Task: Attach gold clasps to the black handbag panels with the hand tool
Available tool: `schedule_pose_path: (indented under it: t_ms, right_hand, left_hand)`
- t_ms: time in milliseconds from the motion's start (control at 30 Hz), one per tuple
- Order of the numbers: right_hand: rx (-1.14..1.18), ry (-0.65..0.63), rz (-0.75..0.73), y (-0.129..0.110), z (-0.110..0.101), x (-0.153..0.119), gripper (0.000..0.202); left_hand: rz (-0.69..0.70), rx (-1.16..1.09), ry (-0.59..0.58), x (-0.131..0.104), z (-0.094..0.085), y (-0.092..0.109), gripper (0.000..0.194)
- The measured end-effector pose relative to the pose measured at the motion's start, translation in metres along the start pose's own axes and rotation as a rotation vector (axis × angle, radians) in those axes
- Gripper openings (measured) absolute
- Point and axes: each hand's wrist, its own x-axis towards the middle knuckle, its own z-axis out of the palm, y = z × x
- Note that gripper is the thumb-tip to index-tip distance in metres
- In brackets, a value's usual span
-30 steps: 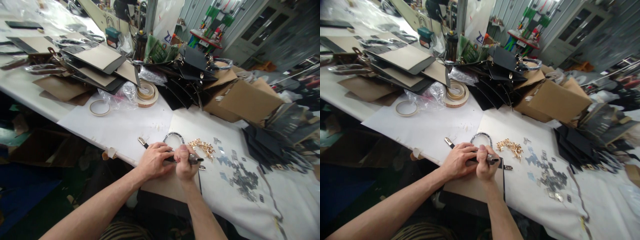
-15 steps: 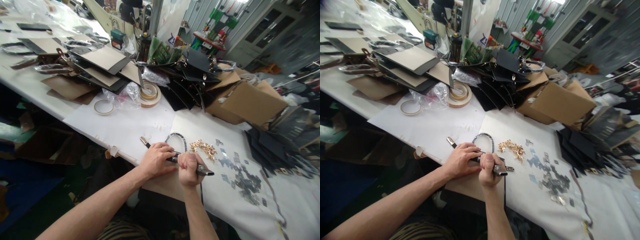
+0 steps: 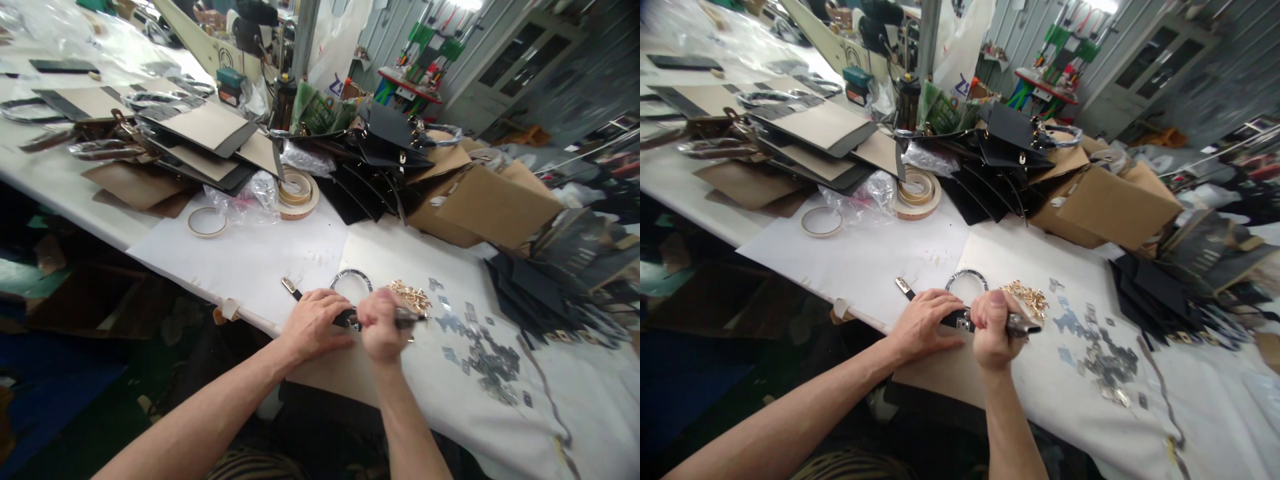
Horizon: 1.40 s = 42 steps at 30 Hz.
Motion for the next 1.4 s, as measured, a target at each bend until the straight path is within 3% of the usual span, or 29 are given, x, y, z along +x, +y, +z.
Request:
schedule_pose_path:
  t_ms: [167,300,367,467,533,633,700,867,1000,1167,1333,1400]
  right_hand:
    - [-0.098,-0.006,0.083,0.006,0.001,-0.003,0.047]
    - [-0.006,0.029,-0.011,-0.001,0.001,-0.002,0.048]
    - [-0.065,0.029,-0.026,0.005,0.000,-0.005,0.048]
    - [-0.152,0.035,0.045,0.017,-0.001,-0.010,0.050]
    - [-0.107,0.058,0.087,0.015,-0.007,-0.013,0.050]
    - [-0.015,0.126,0.105,-0.007,-0.035,-0.023,0.050]
    - [-0.050,0.170,0.125,-0.025,-0.069,-0.036,0.049]
    - [-0.626,0.094,0.175,-0.057,-0.175,-0.070,0.044]
    - [-1.038,-0.075,0.100,-0.063,-0.227,-0.071,0.035]
    - [-1.376,-0.096,-0.002,-0.039,-0.256,-0.050,0.023]
    - [-1.346,-0.067,-0.162,-0.010,-0.264,-0.059,0.044]
    - [-1.302,-0.008,-0.276,-0.001,-0.257,-0.060,0.049]
  left_hand:
    - [-0.019,-0.003,-0.001,0.000,-0.001,0.002,0.052]
    - [-0.017,0.007,-0.011,0.002,-0.003,0.002,0.061]
    - [-0.005,0.008,-0.006,0.003,-0.003,0.004,0.054]
    - [0.003,0.019,0.012,0.003,-0.003,0.005,0.045]
    - [0.005,0.033,0.023,0.003,-0.002,0.004,0.051]
    - [0.023,0.050,0.027,0.003,-0.001,0.000,0.061]
    - [0.044,0.042,0.031,0.004,-0.001,-0.003,0.060]
    - [0.072,-0.057,0.090,0.003,-0.006,-0.003,0.041]
    - [0.028,-0.134,0.186,0.000,-0.007,-0.011,0.032]
    - [-0.057,-0.191,0.265,0.004,-0.003,-0.024,0.027]
    - [-0.026,-0.111,0.297,-0.001,-0.007,-0.007,0.014]
    - [-0.051,-0.102,0.301,-0.004,-0.007,-0.002,0.018]
